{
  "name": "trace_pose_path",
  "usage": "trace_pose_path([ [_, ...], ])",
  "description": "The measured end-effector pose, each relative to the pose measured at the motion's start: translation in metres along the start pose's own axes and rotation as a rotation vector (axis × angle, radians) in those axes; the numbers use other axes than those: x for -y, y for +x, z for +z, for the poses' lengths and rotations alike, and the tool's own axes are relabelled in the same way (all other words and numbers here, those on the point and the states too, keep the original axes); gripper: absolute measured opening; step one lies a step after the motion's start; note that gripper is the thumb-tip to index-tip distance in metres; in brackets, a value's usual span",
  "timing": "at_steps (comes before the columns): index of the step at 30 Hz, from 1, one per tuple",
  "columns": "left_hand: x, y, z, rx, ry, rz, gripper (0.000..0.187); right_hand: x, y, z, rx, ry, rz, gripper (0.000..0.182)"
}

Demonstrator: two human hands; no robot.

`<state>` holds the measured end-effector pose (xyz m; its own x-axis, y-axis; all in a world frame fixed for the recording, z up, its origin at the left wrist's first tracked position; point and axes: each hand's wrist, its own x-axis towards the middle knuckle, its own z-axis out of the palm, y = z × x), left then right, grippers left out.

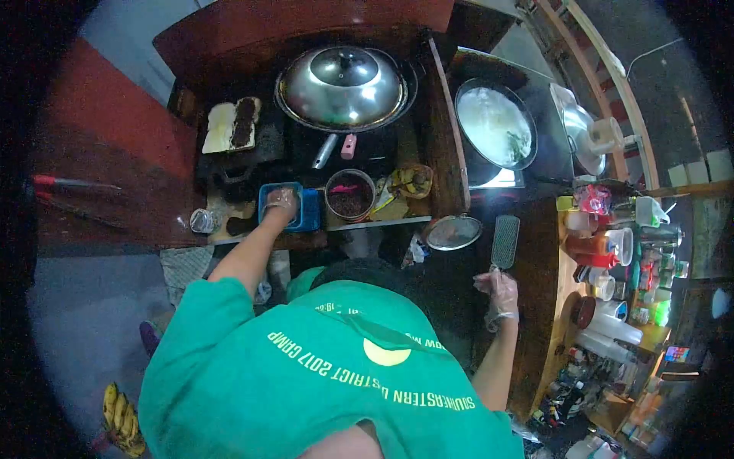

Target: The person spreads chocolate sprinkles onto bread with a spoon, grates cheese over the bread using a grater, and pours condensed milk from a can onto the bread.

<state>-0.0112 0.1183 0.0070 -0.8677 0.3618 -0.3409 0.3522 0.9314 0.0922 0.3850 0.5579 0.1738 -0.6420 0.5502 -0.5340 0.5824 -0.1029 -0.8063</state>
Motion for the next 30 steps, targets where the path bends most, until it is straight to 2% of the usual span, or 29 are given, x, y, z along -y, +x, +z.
trace_pose_path([
  [1,-0.003,0.008,-0.001,0.11,-0.022,-0.062,0.033,0.007,0.0,0.001,0.039,-0.005,-0.065,0.047],
  [2,-0.006,0.006,0.0,0.107,-0.023,-0.063,0.033,0.011,0.0,0.002,0.078,-0.009,-0.131,0.046],
  [4,-0.012,0.002,0.001,-0.138,-0.125,-0.118,0.032,0.019,-0.001,0.014,0.071,0.029,-0.149,0.046],
  [5,-0.017,0.002,0.0,-0.14,0.007,-0.087,0.032,0.025,0.0,0.021,0.064,-0.003,-0.16,0.046],
  [6,-0.022,0.003,-0.001,-0.142,0.004,-0.083,0.032,0.031,-0.002,0.028,0.055,-0.035,-0.17,0.045],
  [8,-0.025,0.014,-0.001,-0.047,-0.096,-0.198,0.031,0.048,-0.011,0.046,0.094,-0.023,-0.19,0.045],
  [9,-0.022,0.009,0.013,-0.236,-0.109,-0.136,0.031,0.058,-0.016,0.056,0.141,-0.011,-0.203,0.044],
  [10,-0.022,0.009,0.012,-0.24,-0.112,-0.131,0.031,0.068,-0.02,0.067,0.136,-0.011,-0.207,0.044],
  [14,-0.026,0.007,-0.004,-0.104,-0.153,-0.095,0.026,0.093,-0.026,0.103,0.213,-0.021,-0.21,0.04],
  [16,-0.023,0.009,-0.008,0.036,-0.048,-0.095,0.025,0.105,-0.028,0.123,0.238,-0.048,-0.2,0.04],
  [17,-0.021,0.006,-0.001,-0.115,-0.063,-0.062,0.026,0.109,-0.028,0.132,0.287,-0.059,-0.255,0.04],
  [18,-0.019,0.011,0.0,-0.113,-0.058,-0.05,0.026,0.114,-0.027,0.141,0.277,-0.051,-0.251,0.04],
  [20,-0.024,0.01,-0.019,0.145,0.009,-0.006,0.028,0.131,-0.031,0.162,0.302,-0.174,-0.272,0.039],
  [22,-0.024,0.005,-0.028,0.095,-0.042,0.042,0.028,0.15,-0.034,0.188,0.317,-0.122,-0.297,0.039],
  [24,-0.025,0.006,-0.032,0.21,0.02,0.128,0.029,0.158,-0.032,0.206,0.355,-0.163,-0.321,0.038],
  [28,-0.019,0.008,-0.033,0.196,0.073,0.285,0.031,0.147,-0.023,0.234,0.376,-0.183,-0.308,0.034],
  [29,-0.014,0.01,-0.018,0.115,-0.079,0.233,0.032,0.145,-0.02,0.237,0.397,-0.288,-0.335,0.032],
  [30,-0.009,0.012,-0.005,0.109,-0.077,0.247,0.032,0.145,-0.023,0.239,0.382,-0.286,-0.339,0.032],
])
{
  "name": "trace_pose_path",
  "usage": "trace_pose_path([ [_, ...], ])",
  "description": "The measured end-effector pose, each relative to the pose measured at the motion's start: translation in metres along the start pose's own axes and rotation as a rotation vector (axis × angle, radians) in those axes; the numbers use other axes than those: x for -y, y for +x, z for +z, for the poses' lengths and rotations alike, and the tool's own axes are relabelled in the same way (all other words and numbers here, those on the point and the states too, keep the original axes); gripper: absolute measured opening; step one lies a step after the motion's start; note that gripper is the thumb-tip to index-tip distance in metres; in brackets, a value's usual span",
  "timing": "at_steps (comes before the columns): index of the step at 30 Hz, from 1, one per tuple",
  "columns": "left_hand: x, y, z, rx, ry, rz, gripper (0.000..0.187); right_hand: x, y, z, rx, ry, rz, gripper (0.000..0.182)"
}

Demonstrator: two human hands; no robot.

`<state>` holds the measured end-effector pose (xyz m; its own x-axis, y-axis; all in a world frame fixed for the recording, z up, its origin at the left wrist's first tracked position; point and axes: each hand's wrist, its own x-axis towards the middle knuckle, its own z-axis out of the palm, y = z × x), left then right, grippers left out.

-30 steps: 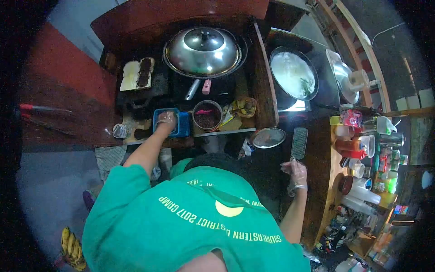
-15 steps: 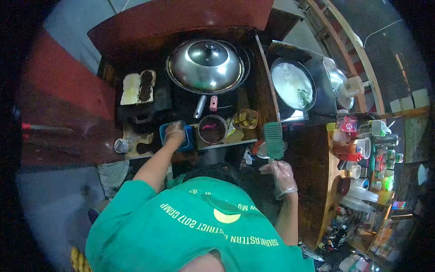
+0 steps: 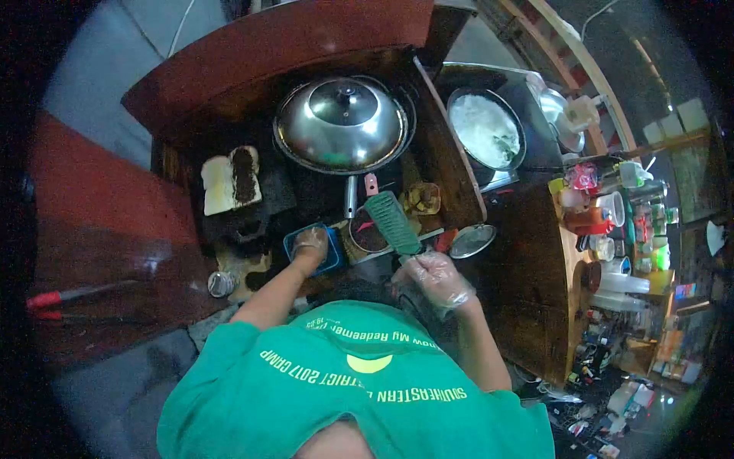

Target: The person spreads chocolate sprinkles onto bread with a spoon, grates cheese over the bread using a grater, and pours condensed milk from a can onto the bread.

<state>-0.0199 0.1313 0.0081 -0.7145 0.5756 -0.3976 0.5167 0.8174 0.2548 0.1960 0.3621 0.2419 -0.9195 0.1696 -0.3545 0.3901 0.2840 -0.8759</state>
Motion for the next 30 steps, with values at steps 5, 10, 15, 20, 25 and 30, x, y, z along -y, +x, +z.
trace_pose_path([
  [5,0.063,0.036,0.09,-0.277,0.145,0.497,0.034,0.013,-0.003,0.015,0.042,-0.023,0.013,0.036],
  [10,0.034,0.028,0.062,-0.098,-0.252,0.069,0.033,0.008,0.001,0.025,0.066,-0.072,0.079,0.037],
  [15,0.047,0.024,0.054,-0.25,0.239,0.608,0.024,0.051,0.008,0.034,0.067,-0.11,-0.027,0.039],
  [20,0.027,0.015,0.016,0.044,0.144,0.442,0.023,0.069,0.036,0.052,0.148,-0.03,-0.049,0.037],
  [25,0.055,-0.001,0.04,-0.393,-0.306,0.659,0.027,0.058,0.071,0.077,0.199,-0.028,-0.264,0.032],
  [30,0.054,-0.047,-0.062,-0.235,-0.272,0.343,0.033,0.084,0.093,0.111,0.208,0.363,-0.281,0.031],
])
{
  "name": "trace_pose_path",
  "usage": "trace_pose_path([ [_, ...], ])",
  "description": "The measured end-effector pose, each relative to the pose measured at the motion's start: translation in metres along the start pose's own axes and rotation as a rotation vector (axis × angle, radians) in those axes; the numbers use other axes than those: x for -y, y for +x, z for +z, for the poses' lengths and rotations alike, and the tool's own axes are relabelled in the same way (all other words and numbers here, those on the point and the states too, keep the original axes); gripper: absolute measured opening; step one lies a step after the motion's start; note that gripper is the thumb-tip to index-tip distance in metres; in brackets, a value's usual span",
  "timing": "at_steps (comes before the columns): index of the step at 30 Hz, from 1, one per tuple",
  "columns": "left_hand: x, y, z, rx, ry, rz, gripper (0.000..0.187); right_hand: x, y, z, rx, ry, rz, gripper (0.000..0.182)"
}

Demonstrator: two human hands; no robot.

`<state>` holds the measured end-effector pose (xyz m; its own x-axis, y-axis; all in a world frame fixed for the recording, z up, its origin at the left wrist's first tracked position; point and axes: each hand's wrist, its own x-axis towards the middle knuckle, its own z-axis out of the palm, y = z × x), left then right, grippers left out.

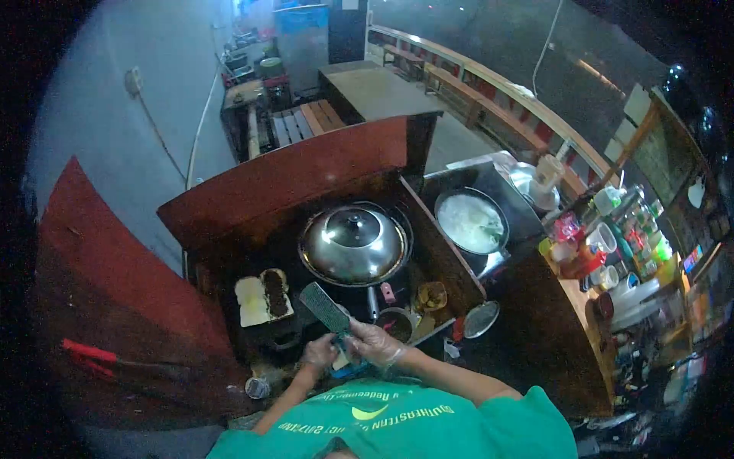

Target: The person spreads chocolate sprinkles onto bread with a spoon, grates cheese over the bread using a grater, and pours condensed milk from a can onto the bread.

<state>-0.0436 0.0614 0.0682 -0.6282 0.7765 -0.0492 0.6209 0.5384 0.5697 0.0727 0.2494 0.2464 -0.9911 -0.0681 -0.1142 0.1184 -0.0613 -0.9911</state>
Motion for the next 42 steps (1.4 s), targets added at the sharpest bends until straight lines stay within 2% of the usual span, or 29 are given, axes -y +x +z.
trace_pose_path([
  [1,0.006,-0.006,-0.013,-0.143,-0.208,-0.114,0.03,-0.014,0.009,0.003,0.01,-0.015,-0.025,0.053],
  [2,0.007,-0.015,-0.026,-0.283,-0.417,-0.225,0.027,-0.006,0.017,0.009,0.024,-0.018,-0.027,0.053],
  [4,-0.036,-0.021,-0.108,-0.422,-0.861,-0.462,0.021,0.015,0.036,0.024,0.018,0.015,0.071,0.053],
  [6,-0.037,-0.022,-0.147,-0.61,-0.948,-0.359,0.016,-0.004,0.063,0.032,0.022,0.147,0.142,0.056],
  [8,-0.036,-0.019,-0.168,-0.79,-1.0,-0.289,0.016,0.007,0.085,0.044,-0.011,0.097,0.095,0.054],
  [10,-0.032,-0.012,-0.181,-0.875,-0.946,-0.179,0.014,-0.017,0.112,0.046,-0.072,-0.337,0.059,0.049],
  [11,-0.037,-0.009,-0.192,-0.872,-0.861,-0.216,0.014,-0.01,0.113,0.051,-0.099,-0.49,-0.076,0.047],
  [12,-0.041,-0.007,-0.199,-0.865,-0.776,-0.253,0.013,0.009,0.116,0.055,-0.067,-0.752,-0.006,0.047],
  [14,-0.028,-0.001,-0.188,-0.825,-0.445,-0.213,0.015,0.031,0.121,0.067,-0.091,-0.99,0.117,0.047],
  [16,-0.032,0.002,-0.184,-0.726,-0.157,-0.227,0.013,0.039,0.13,0.074,-0.075,-1.078,0.168,0.038],
  [17,-0.024,0.006,-0.177,-0.691,-0.137,-0.244,0.011,0.033,0.137,0.073,-0.071,-1.103,0.175,0.029],
  [18,-0.007,0.011,-0.164,-0.72,-0.123,-0.21,0.011,0.021,0.142,0.073,-0.108,-1.111,0.167,0.026],
  [21,0.002,0.019,-0.157,-0.689,-0.086,-0.318,0.011,0.004,0.15,0.074,-0.123,-1.071,0.179,0.022],
  [23,-0.003,0.022,-0.161,-0.71,-0.114,-0.213,0.011,-0.015,0.159,0.075,-0.173,-0.954,0.02,0.017],
  [28,0.018,0.041,-0.155,-0.728,-0.138,-0.258,0.011,-0.028,0.171,0.075,-0.136,-0.837,0.095,0.017],
  [30,0.024,0.045,-0.154,-0.727,-0.129,-0.262,0.01,-0.025,0.176,0.078,-0.132,-0.802,0.223,0.019],
  [34,0.022,0.046,-0.148,-0.688,-0.018,-0.229,0.011,-0.032,0.184,0.082,-0.093,-0.769,0.182,0.02],
  [36,0.03,0.054,-0.152,-0.649,0.032,-0.295,0.013,-0.04,0.187,0.086,-0.115,-0.791,0.149,0.019],
  [38,0.044,0.064,-0.15,-0.733,0.099,-0.264,0.014,-0.042,0.192,0.087,-0.107,-0.832,0.112,0.02],
  [40,0.049,0.068,-0.148,-0.701,0.082,-0.291,0.016,-0.04,0.199,0.087,-0.142,-0.817,0.124,0.021],
  [42,0.047,0.067,-0.147,-0.753,-0.008,-0.332,0.016,-0.034,0.204,0.087,-0.119,-0.809,0.153,0.024],
])
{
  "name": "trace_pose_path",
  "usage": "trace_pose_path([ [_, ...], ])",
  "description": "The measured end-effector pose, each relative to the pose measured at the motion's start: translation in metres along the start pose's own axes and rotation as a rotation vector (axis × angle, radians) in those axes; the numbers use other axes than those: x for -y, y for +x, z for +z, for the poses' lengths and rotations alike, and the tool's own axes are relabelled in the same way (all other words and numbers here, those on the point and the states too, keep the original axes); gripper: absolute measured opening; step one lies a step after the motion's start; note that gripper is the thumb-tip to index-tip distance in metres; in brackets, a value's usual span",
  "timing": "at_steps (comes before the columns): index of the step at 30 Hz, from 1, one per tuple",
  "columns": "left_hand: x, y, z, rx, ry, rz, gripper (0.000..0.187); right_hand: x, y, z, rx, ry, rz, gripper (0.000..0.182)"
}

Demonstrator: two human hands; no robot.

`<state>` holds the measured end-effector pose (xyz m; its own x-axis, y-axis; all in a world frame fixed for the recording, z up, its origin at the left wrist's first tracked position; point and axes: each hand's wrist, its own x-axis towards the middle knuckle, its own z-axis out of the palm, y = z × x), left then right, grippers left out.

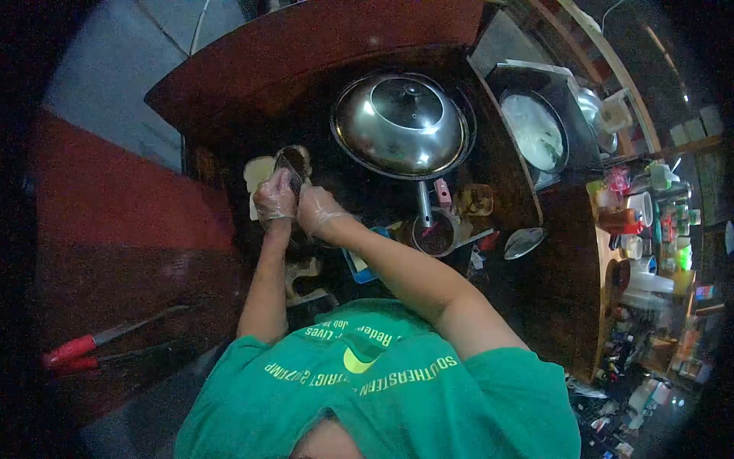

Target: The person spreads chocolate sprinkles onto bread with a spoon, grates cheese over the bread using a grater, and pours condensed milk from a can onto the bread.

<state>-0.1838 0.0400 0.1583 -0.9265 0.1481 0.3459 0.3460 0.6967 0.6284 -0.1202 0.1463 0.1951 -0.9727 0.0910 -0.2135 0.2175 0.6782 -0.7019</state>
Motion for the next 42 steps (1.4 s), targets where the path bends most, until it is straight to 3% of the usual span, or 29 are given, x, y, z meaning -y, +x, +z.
trace_pose_path([
  [4,0.003,-0.006,-0.003,0.011,-0.094,-0.008,0.016,0.01,-0.001,-0.007,0.046,0.039,0.087,0.029],
  [5,-0.003,-0.004,-0.01,0.048,-0.011,-0.086,0.016,0.007,-0.001,-0.003,0.062,0.053,0.074,0.027],
  [8,0.008,0.008,0.0,0.007,0.129,0.034,0.017,0.01,-0.003,-0.009,0.055,0.092,0.034,0.026],
  [10,0.02,0.012,0.009,0.016,0.103,0.016,0.019,0.004,0.002,-0.002,0.002,0.102,0.014,0.026],
  [12,0.019,0.012,0.01,0.015,-0.04,-0.143,0.02,0.0,0.007,0.006,-0.051,0.11,-0.009,0.025],
  [15,0.0,0.0,-0.007,0.062,-0.112,-0.161,0.012,0.002,0.01,0.005,-0.018,0.062,0.009,0.026],
  [20,0.018,0.009,0.005,0.052,-0.114,-0.085,0.012,0.012,0.007,-0.011,0.079,0.037,0.003,0.022],
  [24,0.021,0.021,0.014,-0.011,-0.12,-0.111,0.013,0.006,0.016,-0.001,0.046,0.067,0.027,0.019],
  [30,0.012,0.022,0.001,0.067,-0.111,-0.181,0.014,0.006,0.014,0.0,0.071,0.12,0.078,0.022],
  [31,0.051,0.023,0.021,0.039,-0.252,-0.103,0.015,0.005,0.014,0.001,0.089,0.1,0.054,0.022],
  [34,0.064,0.02,0.02,0.025,-0.151,-0.094,0.012,0.003,0.01,0.006,0.055,0.113,0.048,0.023],
  [37,0.017,0.015,-0.008,0.026,-0.146,-0.122,0.011,0.002,0.012,0.008,0.013,0.139,0.079,0.023],
  [42,0.017,0.006,-0.004,-0.02,-0.377,-0.176,0.014,0.002,0.014,0.005,0.022,0.132,0.094,0.022],
])
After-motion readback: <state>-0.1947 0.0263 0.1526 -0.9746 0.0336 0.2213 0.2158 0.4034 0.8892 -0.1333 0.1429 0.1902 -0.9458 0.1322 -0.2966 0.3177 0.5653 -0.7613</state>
